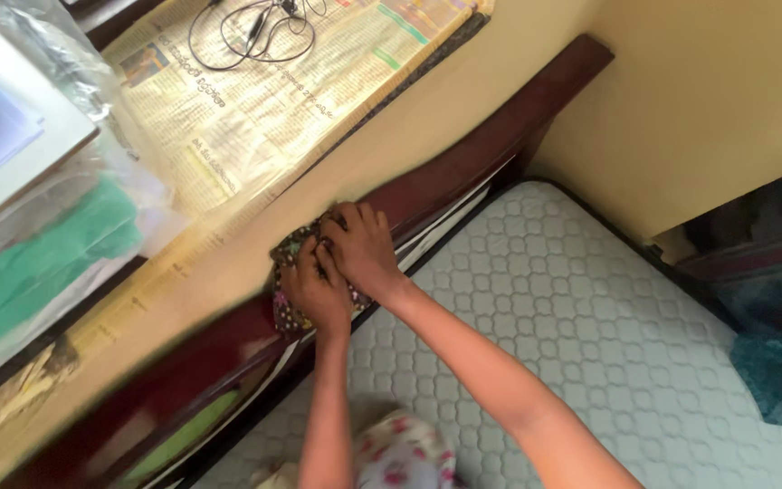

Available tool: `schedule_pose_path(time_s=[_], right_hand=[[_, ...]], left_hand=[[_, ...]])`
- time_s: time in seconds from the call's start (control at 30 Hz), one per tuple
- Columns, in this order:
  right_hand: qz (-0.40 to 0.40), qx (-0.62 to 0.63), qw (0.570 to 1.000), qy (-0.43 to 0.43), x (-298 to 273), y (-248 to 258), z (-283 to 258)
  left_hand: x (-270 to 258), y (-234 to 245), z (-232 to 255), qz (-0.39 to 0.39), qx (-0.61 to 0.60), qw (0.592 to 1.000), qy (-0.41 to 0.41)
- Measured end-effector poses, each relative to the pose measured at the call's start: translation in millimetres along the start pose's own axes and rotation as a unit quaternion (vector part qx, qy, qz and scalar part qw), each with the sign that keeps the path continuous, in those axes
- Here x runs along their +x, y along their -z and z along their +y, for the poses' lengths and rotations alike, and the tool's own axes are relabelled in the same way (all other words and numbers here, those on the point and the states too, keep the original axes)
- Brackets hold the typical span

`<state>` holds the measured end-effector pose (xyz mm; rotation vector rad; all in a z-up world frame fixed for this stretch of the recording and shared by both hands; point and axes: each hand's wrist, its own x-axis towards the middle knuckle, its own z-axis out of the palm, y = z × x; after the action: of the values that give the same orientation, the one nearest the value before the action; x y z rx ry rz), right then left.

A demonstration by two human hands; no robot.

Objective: The person wipes the wooden headboard and frame of a bed using a cloth, moving across the top and sides of the woodwork.

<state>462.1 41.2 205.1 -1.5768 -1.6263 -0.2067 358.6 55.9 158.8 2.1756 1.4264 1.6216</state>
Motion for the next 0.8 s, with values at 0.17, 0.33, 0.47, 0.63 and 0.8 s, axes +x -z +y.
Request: schedule_pose_path(time_s=[0.17, 0.33, 0.47, 0.63, 0.8], right_hand=[[-0.040, -0.008, 0.999, -0.004, -8, -5, 9], [-0.103, 0.031, 0.994, 0.003, -14, -8, 21], [-0.083, 0.041, 0.993, 0.068, -8, -5, 31], [-0.078, 0.070, 0.992, 0.071, -33, -34, 50], [-0.062, 0.166, 0.970, -0.168, -59, -72, 51]], left_hand=[[-15, -4, -10, -0.013, 0.002, 1.000, 0.026], [-26, 0, -15, -0.084, 0.069, 0.991, 0.083], [-10, 1, -17, -0.064, 0.033, 0.997, -0.010], [27, -36, -28, -0.053, 0.026, 0.998, -0.034], [42, -57, -51, -0.044, 0.045, 0.998, -0.027]])
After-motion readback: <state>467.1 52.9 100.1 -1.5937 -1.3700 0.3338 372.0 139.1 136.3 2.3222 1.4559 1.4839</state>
